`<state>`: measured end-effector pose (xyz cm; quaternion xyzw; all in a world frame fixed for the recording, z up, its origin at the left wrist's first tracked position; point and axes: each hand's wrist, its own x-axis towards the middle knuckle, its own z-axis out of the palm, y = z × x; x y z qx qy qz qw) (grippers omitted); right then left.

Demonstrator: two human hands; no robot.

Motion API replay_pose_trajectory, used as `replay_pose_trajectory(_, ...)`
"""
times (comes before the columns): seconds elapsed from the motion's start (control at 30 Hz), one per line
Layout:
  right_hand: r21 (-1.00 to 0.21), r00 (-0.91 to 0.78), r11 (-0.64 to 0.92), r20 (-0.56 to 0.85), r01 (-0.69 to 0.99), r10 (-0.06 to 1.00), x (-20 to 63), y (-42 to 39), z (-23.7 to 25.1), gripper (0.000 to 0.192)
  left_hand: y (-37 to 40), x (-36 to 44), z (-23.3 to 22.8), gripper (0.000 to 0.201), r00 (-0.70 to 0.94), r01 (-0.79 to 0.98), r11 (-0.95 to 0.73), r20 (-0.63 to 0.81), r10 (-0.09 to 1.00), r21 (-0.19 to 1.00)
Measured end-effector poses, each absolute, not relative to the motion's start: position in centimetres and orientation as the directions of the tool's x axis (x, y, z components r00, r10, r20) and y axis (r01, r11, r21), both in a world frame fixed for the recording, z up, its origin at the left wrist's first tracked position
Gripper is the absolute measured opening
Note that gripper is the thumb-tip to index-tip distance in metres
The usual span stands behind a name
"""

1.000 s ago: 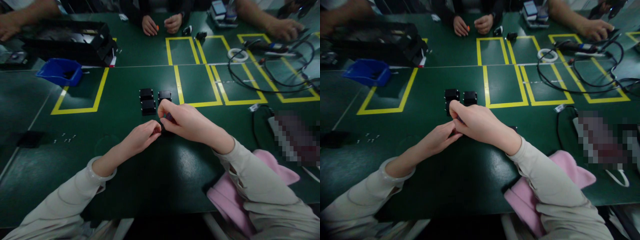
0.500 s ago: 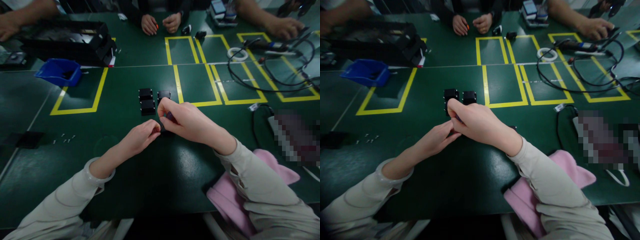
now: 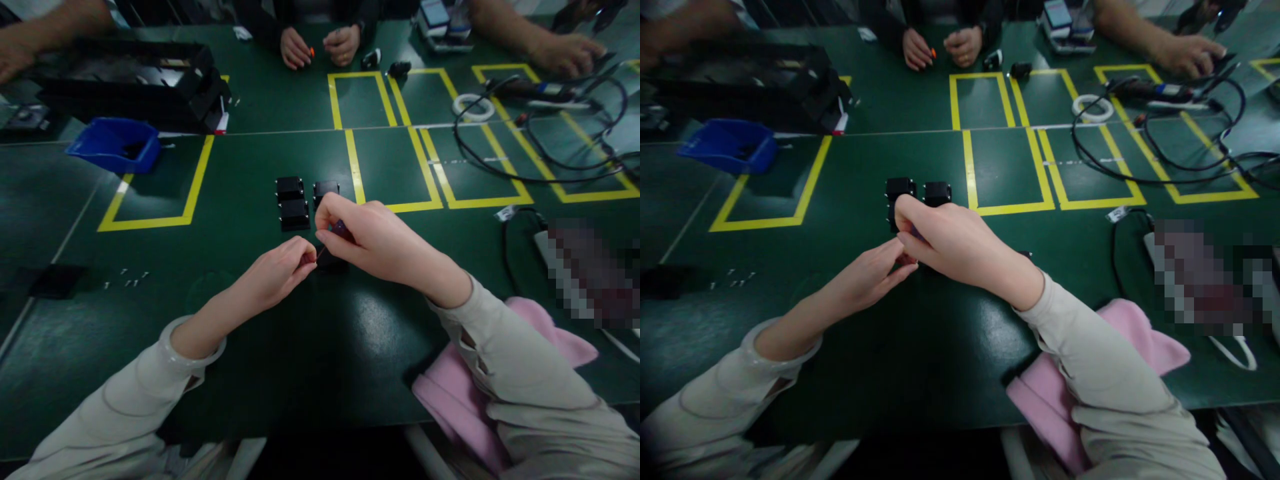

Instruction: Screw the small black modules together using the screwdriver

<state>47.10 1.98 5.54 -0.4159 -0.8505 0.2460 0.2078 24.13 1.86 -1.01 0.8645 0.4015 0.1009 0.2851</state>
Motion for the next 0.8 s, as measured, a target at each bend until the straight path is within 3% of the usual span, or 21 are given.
replay_pose_trajectory(0.37,-0.707,-0.511,0.537,0.283,0.46,0.811,48.5,2.5,5.9,0.032,1.0,21.3,-0.4,0.011,0.551,0.711,-0.446,-0.037,0.834,0.544)
replay_pose_trajectory(0.53,-0.605,-0.553,0.609,0.311,0.513,0.773,49.4,2.2,4.0,0.025,-0.2,14.9,0.6,0.008,0.323,0.861,-0.277,-0.04,0.945,0.427)
replay_pose_trajectory(0.63,-0.575,-0.546,0.585,0.264,0.572,0.795,50.4,1.4,2.9,0.021,-0.8,8.7,1.1,0.008,0.132,0.944,-0.158,0.105,0.986,0.289)
replay_pose_trajectory(0.7,-0.587,-0.517,0.56,0.263,0.585,0.815,50.8,0.8,2.4,0.019,-1.4,4.2,1.3,0.01,-0.008,0.977,-0.053,0.284,0.959,0.206)
replay_pose_trajectory(0.8,-0.594,-0.517,0.561,0.267,0.576,0.813,51.1,0.3,1.9,0.017,-2.5,-1.9,1.0,0.012,-0.145,0.98,0.077,0.389,0.91,0.186)
